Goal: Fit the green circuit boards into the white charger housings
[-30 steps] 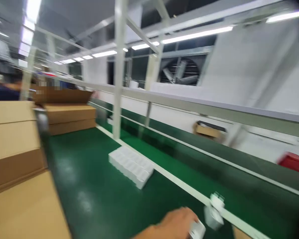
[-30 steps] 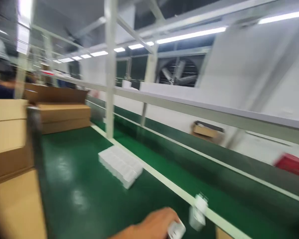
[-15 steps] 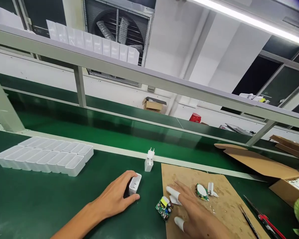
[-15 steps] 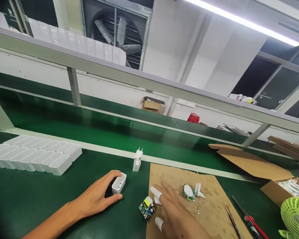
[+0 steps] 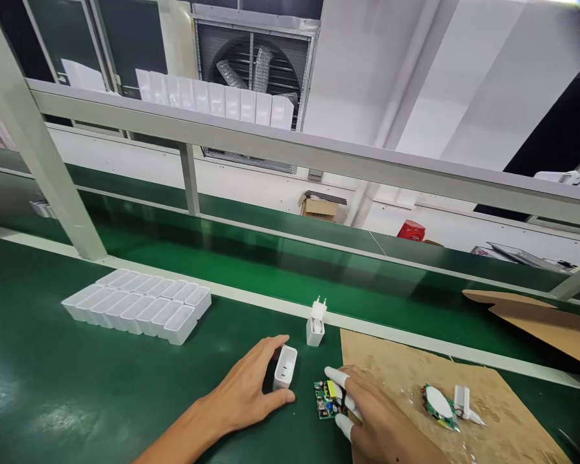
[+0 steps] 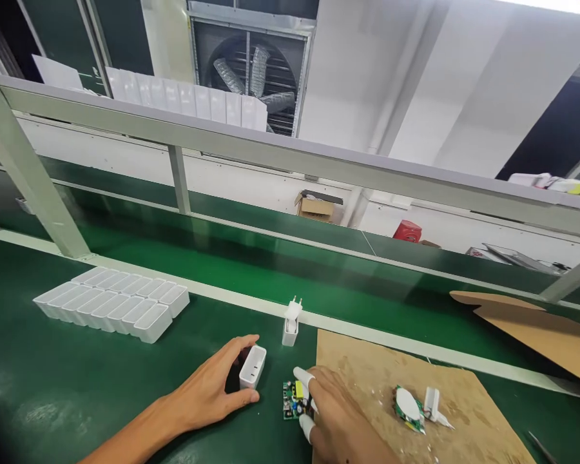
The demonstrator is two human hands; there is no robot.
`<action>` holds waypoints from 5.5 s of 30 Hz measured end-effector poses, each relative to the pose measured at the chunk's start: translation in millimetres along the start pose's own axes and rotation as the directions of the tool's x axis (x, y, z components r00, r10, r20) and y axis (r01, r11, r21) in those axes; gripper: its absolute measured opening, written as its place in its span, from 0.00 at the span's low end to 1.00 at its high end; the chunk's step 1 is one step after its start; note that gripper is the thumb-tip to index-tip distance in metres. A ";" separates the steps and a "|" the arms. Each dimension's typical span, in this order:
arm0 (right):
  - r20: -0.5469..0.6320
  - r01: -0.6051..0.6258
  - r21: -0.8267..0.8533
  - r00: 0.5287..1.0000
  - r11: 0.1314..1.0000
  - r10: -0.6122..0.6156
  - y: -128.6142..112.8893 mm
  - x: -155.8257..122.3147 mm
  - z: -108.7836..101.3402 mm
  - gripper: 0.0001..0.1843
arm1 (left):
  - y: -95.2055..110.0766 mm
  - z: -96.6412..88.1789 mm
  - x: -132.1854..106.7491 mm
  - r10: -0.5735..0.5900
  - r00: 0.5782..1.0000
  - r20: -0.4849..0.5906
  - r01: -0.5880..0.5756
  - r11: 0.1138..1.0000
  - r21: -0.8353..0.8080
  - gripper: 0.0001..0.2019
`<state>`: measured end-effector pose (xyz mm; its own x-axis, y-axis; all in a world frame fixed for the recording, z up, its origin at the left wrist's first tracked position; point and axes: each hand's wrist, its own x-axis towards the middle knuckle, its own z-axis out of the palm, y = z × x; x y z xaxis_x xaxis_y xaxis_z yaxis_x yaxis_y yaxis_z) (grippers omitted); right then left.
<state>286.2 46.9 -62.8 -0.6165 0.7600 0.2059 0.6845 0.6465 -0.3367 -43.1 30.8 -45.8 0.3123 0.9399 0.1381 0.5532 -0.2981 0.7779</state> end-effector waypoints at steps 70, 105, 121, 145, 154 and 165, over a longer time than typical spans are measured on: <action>-0.501 0.234 0.035 0.845 0.972 -0.185 -64.1 22.7 0.2 0.30 | 3.3 15.3 3.3 0.284 0.959 -0.017 -0.283 0.958 0.049 0.45; -0.482 0.358 0.227 0.849 0.906 -0.215 -68.0 54.7 18.0 0.24 | -0.6 12.3 -2.7 0.042 0.998 -0.037 -0.051 0.959 -0.279 0.46; -0.387 0.228 0.237 0.914 0.944 -0.124 -60.9 46.9 41.5 0.27 | 2.9 16.0 3.1 0.268 0.936 -0.227 -0.296 0.950 -0.097 0.16; 0.209 -0.133 0.968 0.898 -0.213 0.387 -66.8 44.6 60.0 0.35 | 7.9 24.2 0.2 0.452 0.858 -0.245 -0.456 0.889 0.043 0.29; 0.230 -0.155 0.960 0.911 -0.234 0.343 -72.7 40.8 47.6 0.36 | 25.2 19.6 1.9 0.507 0.831 -0.230 -0.504 0.860 0.079 0.26; 0.248 -0.172 0.960 0.888 -0.221 0.386 -73.3 42.1 54.7 0.40 | 26.4 18.5 3.5 0.510 0.830 -0.226 -0.504 0.859 0.086 0.24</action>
<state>188.7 27.8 -79.8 -0.3798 0.9083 -0.1751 -0.4184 -0.3375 -0.8432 -13.1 23.2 -36.2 0.3665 0.6660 0.6497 0.3843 -0.7443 0.5462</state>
